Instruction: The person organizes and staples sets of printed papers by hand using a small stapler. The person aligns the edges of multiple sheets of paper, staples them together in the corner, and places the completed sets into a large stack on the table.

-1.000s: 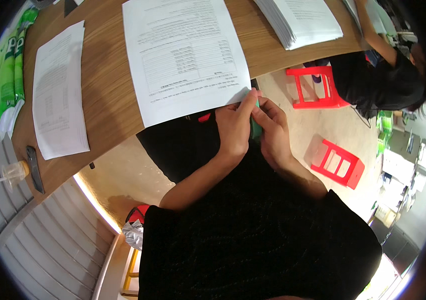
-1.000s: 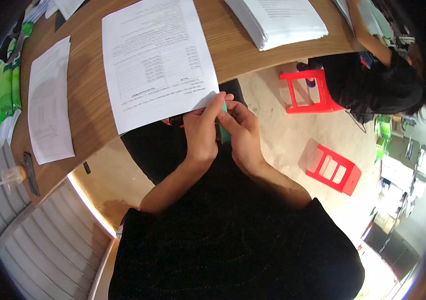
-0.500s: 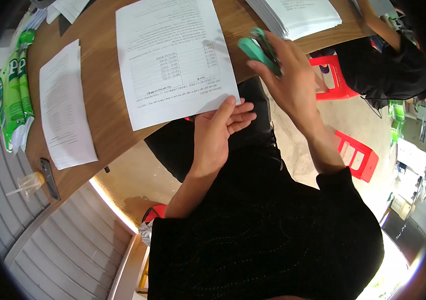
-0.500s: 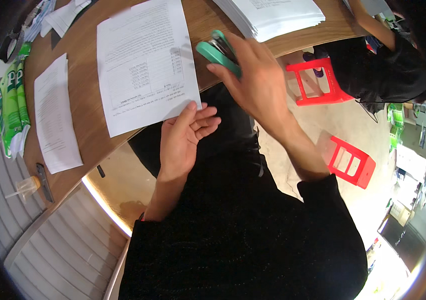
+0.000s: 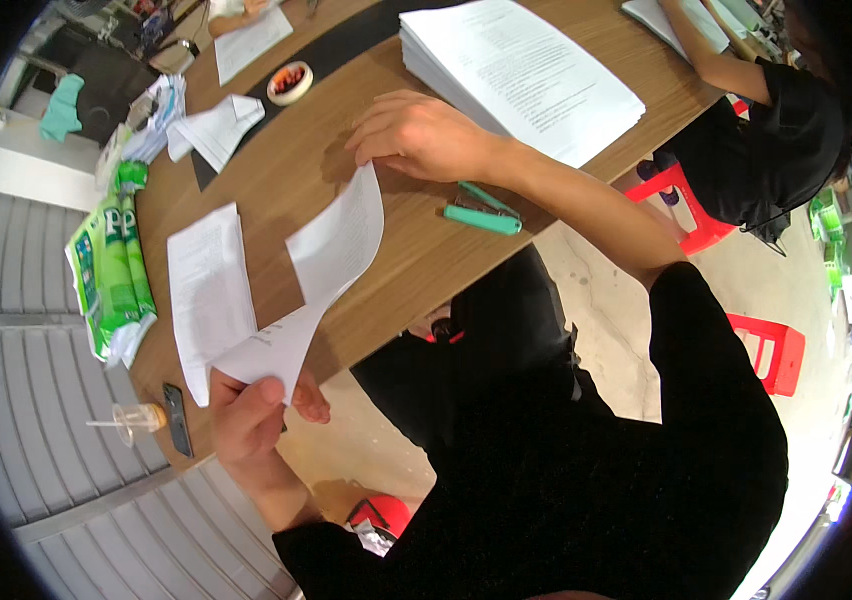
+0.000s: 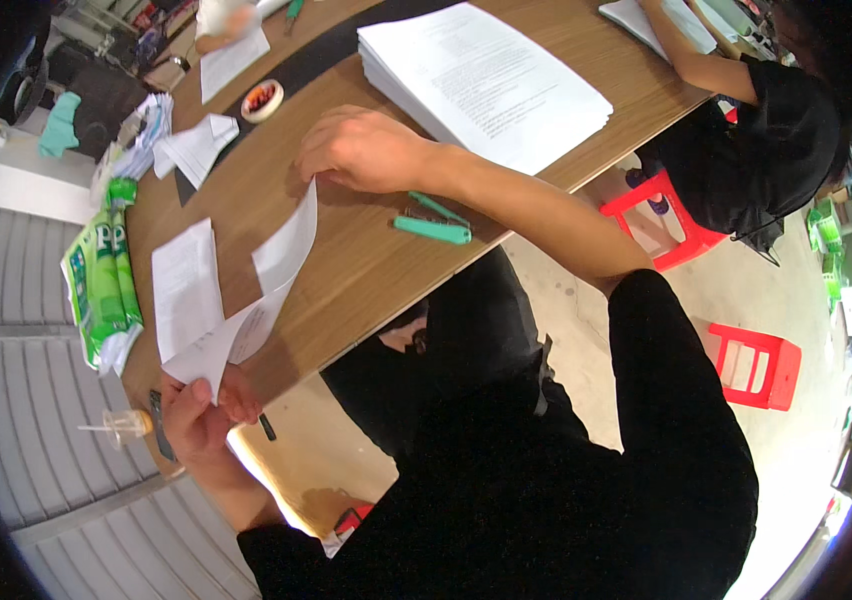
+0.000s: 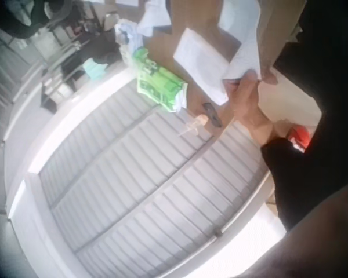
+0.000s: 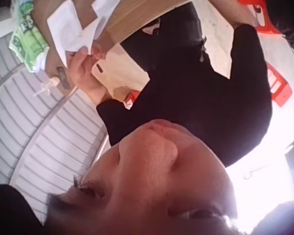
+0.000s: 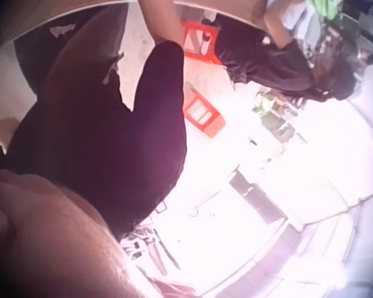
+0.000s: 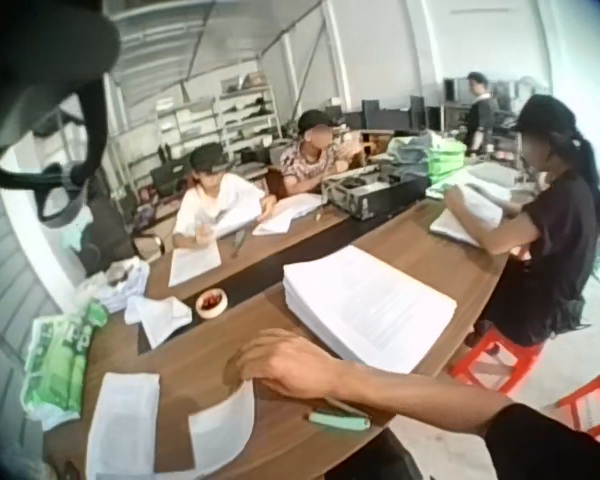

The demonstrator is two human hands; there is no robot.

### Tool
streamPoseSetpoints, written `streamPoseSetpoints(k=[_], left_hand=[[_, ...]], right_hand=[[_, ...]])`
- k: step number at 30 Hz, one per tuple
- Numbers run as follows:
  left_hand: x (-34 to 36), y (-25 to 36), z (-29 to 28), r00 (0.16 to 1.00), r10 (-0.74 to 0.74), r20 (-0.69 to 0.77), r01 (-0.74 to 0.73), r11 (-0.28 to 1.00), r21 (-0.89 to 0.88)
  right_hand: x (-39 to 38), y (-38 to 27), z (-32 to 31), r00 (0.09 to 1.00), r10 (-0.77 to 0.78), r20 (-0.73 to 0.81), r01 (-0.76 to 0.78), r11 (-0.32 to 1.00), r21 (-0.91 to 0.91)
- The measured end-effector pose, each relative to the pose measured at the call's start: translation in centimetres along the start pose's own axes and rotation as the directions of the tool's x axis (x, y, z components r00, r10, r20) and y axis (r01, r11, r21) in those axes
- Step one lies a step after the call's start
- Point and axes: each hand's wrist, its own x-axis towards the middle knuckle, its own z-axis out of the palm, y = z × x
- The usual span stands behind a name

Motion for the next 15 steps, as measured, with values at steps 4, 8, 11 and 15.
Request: streamPoseSetpoints(k=[4,8,11,15], left_hand=[[4.6,2.8,-1.0,0.984,0.058,0.170,-0.079,0.990,0.118],[14.4,5.4,-0.6,0.966,-0.029,0.258,-0.033,0.972,0.231],[24.6,6.2,-0.8,0.910,-0.192,0.368,0.055,0.935,0.351],[36.8,3.3,2.7,0.963,-0.207,0.175,0.067,0.809,0.584]], right_hand=[[0.5,5.8,-4.9,0.974,-0.105,-0.199,0.073,0.984,-0.165],[-2.0,6.3,-16.9,0.871,-0.052,-0.488,-0.144,0.924,-0.355],[-7.4,4.7,-22.4,0.813,-0.117,-0.571,-0.265,0.798,-0.541],[-14.0,1.8,-18.8,0.919,-0.054,-0.390,-0.245,0.698,-0.673]])
